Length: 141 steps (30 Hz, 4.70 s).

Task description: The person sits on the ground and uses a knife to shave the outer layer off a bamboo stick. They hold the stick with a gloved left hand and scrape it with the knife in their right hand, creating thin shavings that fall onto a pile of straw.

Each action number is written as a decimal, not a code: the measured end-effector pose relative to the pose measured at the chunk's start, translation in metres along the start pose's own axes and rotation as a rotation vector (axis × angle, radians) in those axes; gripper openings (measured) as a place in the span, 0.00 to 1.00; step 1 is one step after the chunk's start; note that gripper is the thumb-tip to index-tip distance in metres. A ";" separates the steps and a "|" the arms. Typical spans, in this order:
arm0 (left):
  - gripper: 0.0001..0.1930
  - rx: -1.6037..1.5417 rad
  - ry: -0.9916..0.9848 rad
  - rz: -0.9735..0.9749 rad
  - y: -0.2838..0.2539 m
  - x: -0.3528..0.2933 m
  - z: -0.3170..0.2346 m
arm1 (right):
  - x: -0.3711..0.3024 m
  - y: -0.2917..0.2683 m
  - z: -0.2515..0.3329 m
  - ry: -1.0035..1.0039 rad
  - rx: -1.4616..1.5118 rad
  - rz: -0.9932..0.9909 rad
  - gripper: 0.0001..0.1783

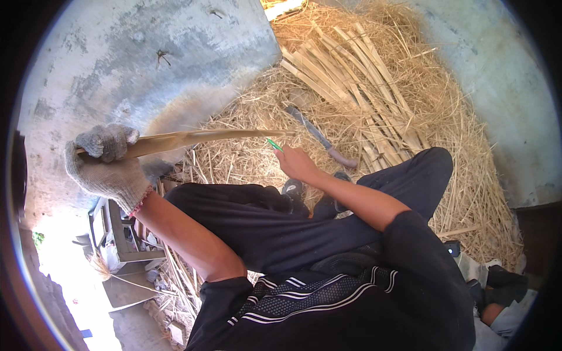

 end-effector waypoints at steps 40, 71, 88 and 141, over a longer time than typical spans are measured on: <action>0.24 -0.298 -0.015 0.945 0.047 -0.040 -0.007 | -0.076 -0.046 0.108 -0.162 0.163 -0.127 0.20; 0.22 -0.110 0.024 0.303 0.042 -0.034 -0.008 | -0.110 -0.078 0.135 -0.184 0.263 -0.129 0.15; 0.17 0.119 0.110 -0.177 0.037 -0.048 -0.013 | -0.102 -0.066 0.135 -0.168 0.217 -0.161 0.17; 0.19 0.004 0.080 -0.002 0.055 -0.047 -0.011 | -0.068 -0.056 0.067 -0.097 0.140 -0.178 0.24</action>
Point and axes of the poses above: each hand's wrist, its own x-axis towards the middle knuckle, its own y-axis out of the palm, z = x × y, the point moved 7 cm from there along x, towards the middle knuckle, and after that the axes turned 2 degrees about y, right-handed, at the moved point
